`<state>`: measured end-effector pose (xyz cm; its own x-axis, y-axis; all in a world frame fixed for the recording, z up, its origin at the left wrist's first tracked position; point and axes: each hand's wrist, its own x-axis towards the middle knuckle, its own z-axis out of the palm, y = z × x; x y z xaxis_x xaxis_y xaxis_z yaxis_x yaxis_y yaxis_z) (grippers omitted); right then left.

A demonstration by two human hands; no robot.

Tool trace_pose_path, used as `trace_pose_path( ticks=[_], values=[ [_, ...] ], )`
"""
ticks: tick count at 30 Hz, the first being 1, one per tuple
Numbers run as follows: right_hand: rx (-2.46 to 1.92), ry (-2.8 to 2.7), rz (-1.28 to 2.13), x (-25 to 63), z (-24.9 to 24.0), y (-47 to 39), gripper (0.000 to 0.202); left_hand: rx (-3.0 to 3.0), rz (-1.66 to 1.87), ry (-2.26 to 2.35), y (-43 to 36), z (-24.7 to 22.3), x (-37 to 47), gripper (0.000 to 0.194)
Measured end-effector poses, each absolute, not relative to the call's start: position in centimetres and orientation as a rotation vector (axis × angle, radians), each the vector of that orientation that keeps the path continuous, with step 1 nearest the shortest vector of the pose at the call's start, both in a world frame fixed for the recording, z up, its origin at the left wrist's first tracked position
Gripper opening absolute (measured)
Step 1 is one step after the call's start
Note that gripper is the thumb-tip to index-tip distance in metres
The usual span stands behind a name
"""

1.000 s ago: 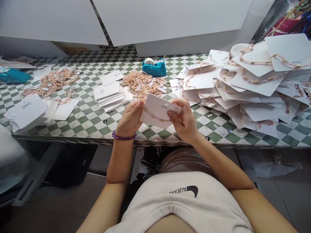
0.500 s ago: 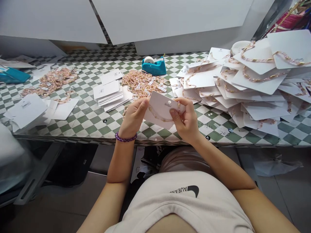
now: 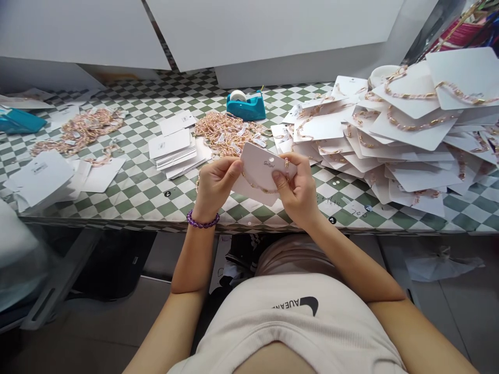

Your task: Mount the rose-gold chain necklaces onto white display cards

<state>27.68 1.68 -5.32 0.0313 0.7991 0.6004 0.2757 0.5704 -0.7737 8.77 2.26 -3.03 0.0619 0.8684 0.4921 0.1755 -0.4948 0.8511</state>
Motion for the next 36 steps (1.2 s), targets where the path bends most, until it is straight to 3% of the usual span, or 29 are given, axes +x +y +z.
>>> trace_pose_path(
  ticks=[7, 12, 23, 36],
  values=[
    [-0.861, -1.54, 0.482, 27.6, -4.8, 1.7, 0.029, 1.55, 1.347, 0.827, 2.6, -3.7, 9.0, 0.033],
    [-0.677, -1.646, 0.606, 29.2, -3.1, 2.2, 0.047, 1.449, 1.565, 0.86, 2.9, -4.2, 8.9, 0.027],
    [-0.829, -1.53, 0.821, 30.4, -2.1, 3.6, 0.023, 1.351, 1.692, 0.811, 3.2, -4.1, 8.8, 0.029],
    [-0.755, -1.47, 0.957, 29.9, -1.6, 5.1, 0.03, 1.393, 1.6, 0.904, 3.2, -4.4, 8.4, 0.038]
  ],
)
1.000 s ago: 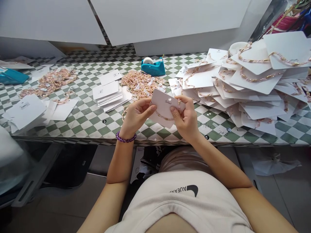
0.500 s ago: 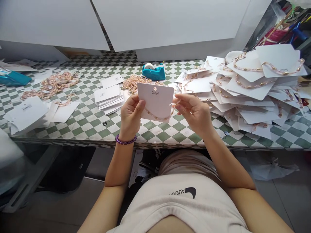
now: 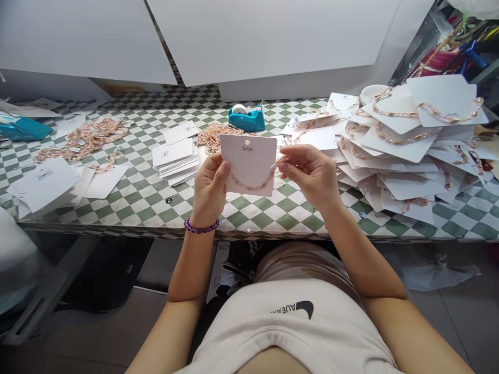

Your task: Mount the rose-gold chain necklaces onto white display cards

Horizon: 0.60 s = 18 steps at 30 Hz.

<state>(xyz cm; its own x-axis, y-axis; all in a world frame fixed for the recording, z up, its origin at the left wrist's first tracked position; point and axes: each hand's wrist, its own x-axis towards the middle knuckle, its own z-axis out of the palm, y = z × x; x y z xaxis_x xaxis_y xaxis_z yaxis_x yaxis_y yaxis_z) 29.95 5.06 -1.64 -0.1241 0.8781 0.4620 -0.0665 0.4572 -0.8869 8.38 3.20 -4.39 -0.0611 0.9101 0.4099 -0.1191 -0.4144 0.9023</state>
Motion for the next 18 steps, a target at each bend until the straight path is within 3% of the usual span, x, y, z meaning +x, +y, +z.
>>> trace_pose_path(
  ticks=[6, 18],
  values=[
    [-0.725, -1.399, 1.024, 29.73, -1.95, 5.08, 0.018, 1.444, 1.561, 0.895, 3.2, -4.38, 8.31, 0.036],
    [-0.727, -1.249, 1.346, 29.08, -1.63, 4.75, 0.023, 1.518, 1.605, 0.976, 3.13, -4.35, 8.81, 0.038]
  ],
)
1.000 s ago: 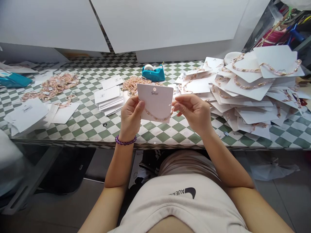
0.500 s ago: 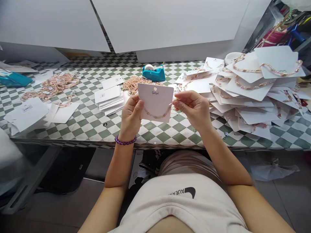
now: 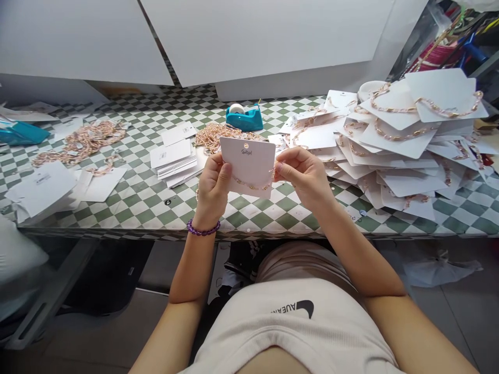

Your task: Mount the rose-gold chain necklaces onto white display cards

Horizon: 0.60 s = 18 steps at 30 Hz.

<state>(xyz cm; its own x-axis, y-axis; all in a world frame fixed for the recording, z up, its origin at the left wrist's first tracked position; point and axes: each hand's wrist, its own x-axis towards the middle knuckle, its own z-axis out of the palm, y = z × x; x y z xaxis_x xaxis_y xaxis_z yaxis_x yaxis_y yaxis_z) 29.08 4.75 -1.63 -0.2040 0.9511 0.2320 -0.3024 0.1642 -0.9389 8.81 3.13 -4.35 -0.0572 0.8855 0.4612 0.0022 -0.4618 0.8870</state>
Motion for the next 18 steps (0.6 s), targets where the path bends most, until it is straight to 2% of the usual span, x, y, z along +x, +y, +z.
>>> trace_pose_path(
  ticks=[7, 18],
  values=[
    [-0.761, -1.228, 1.362, 29.2, -1.74, 4.74, 0.025, 1.569, 1.618, 1.006, 3.1, -4.26, 8.98, 0.039],
    [-0.781, -1.067, 1.591, 28.94, -1.82, 5.02, 0.031, 1.663, 1.61, 0.996, 3.08, -4.25, 9.19, 0.035]
  ],
)
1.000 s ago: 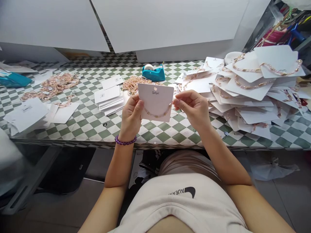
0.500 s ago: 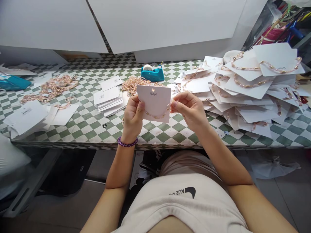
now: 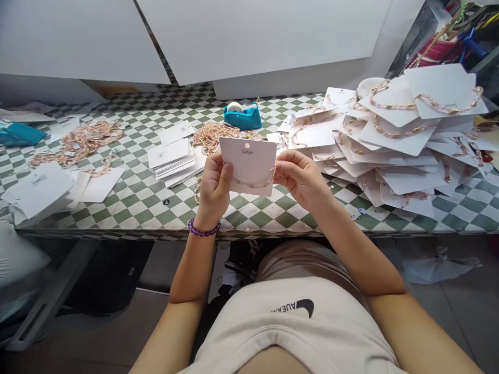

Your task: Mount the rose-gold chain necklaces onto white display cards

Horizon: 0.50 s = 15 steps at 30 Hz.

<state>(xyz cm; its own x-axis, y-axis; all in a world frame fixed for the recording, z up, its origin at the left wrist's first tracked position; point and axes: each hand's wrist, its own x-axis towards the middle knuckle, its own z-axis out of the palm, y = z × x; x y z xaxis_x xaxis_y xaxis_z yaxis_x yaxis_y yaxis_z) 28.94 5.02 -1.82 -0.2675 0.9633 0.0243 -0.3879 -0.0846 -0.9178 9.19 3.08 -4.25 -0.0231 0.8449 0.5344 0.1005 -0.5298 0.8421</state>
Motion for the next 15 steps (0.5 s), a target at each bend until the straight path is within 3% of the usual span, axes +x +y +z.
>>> trace_pose_path(
  ticks=[7, 12, 15],
  values=[
    [-0.819, -1.111, 1.47, 28.6, -2.7, 4.8, 0.037, 1.669, 1.692, 1.018, 3.1, -4.4, 9.4, 0.033],
    [-0.84, -1.105, 1.582, 28.2, -2.8, 4.7, 0.046, 1.673, 1.743, 1.031, 3.0, -4.5, 9.7, 0.031],
    [-0.881, -1.168, 1.417, 27.9, -2.7, 4.5, 0.051, 1.668, 1.75, 1.062, 3.0, -4.7, 9.9, 0.032]
  ],
)
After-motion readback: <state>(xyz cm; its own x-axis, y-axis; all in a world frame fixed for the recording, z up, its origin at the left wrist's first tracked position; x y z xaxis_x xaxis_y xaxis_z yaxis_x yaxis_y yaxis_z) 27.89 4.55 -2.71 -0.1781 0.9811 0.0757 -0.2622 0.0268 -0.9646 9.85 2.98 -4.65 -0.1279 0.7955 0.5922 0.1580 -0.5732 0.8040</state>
